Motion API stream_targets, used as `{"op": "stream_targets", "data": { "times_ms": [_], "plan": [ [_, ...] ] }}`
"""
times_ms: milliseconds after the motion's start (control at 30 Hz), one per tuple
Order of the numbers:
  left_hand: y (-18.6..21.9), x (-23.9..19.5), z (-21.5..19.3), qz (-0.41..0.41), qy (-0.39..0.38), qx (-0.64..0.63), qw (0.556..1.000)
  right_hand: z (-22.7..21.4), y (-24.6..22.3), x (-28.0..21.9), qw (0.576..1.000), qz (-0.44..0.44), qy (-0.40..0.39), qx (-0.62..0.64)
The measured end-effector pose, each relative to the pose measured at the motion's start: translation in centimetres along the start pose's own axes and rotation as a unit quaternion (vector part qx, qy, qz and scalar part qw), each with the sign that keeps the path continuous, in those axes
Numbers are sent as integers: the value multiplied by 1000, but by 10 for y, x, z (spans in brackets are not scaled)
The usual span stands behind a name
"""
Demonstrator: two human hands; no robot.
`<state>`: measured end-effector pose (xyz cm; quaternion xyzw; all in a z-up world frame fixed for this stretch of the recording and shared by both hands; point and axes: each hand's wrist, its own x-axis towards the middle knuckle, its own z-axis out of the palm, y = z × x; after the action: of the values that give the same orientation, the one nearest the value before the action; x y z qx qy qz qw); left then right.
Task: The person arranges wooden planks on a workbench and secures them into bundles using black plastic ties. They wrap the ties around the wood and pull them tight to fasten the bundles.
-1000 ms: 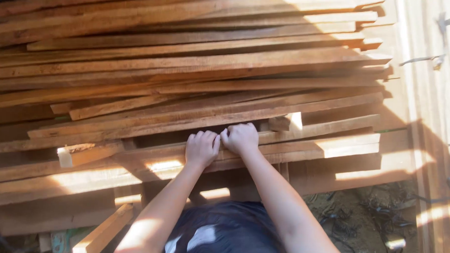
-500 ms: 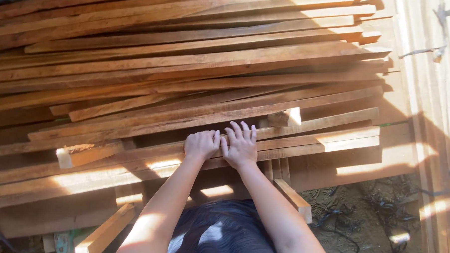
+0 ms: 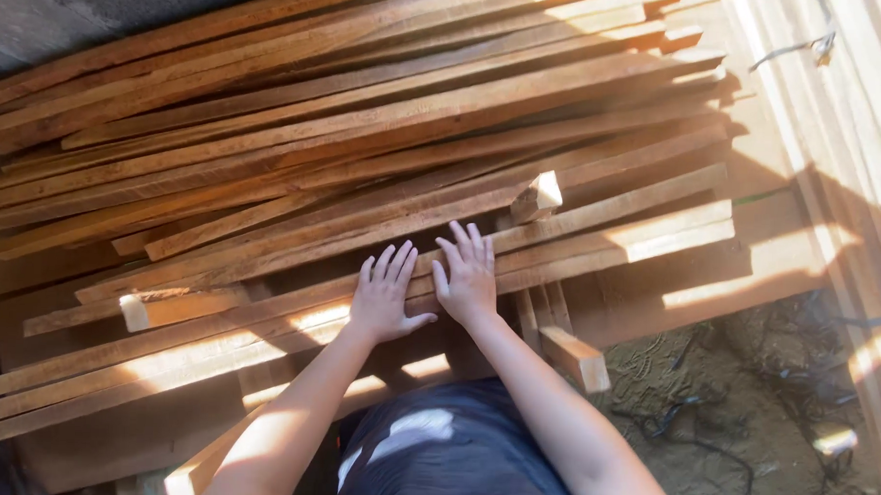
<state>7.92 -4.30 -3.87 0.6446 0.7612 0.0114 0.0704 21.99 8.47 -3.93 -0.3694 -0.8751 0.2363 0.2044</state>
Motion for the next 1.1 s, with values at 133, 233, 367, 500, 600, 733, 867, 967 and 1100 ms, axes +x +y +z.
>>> {"op": "stream_targets", "data": {
  "times_ms": [133,233,367,500,600,733,867,967,1100],
  "plan": [
    [12,10,1,-48,-71,13,996,-27,-8,-48,991,17,59,119],
    [14,3,20,-81,-111,55,989,-11,21,-96,935,264,73,226],
    [14,1,26,-86,-128,18,988,-28,27,-76,661,552,-91,500],
    [8,6,32,-88,-124,-5,988,-64,-21,5,458,600,-31,655],
    [7,8,30,-79,-121,-4,990,-47,-7,1,460,614,-3,641],
    [7,7,36,-83,-125,5,989,-35,-8,-1,455,624,22,635],
    [4,11,34,-86,-122,-10,989,-12,-1,-9,466,598,82,647],
    [7,6,26,-83,-123,-22,989,-5,5,-17,465,594,95,650],
    [5,5,26,-72,-120,-30,990,6,14,-24,467,592,101,649]
  ]
}}
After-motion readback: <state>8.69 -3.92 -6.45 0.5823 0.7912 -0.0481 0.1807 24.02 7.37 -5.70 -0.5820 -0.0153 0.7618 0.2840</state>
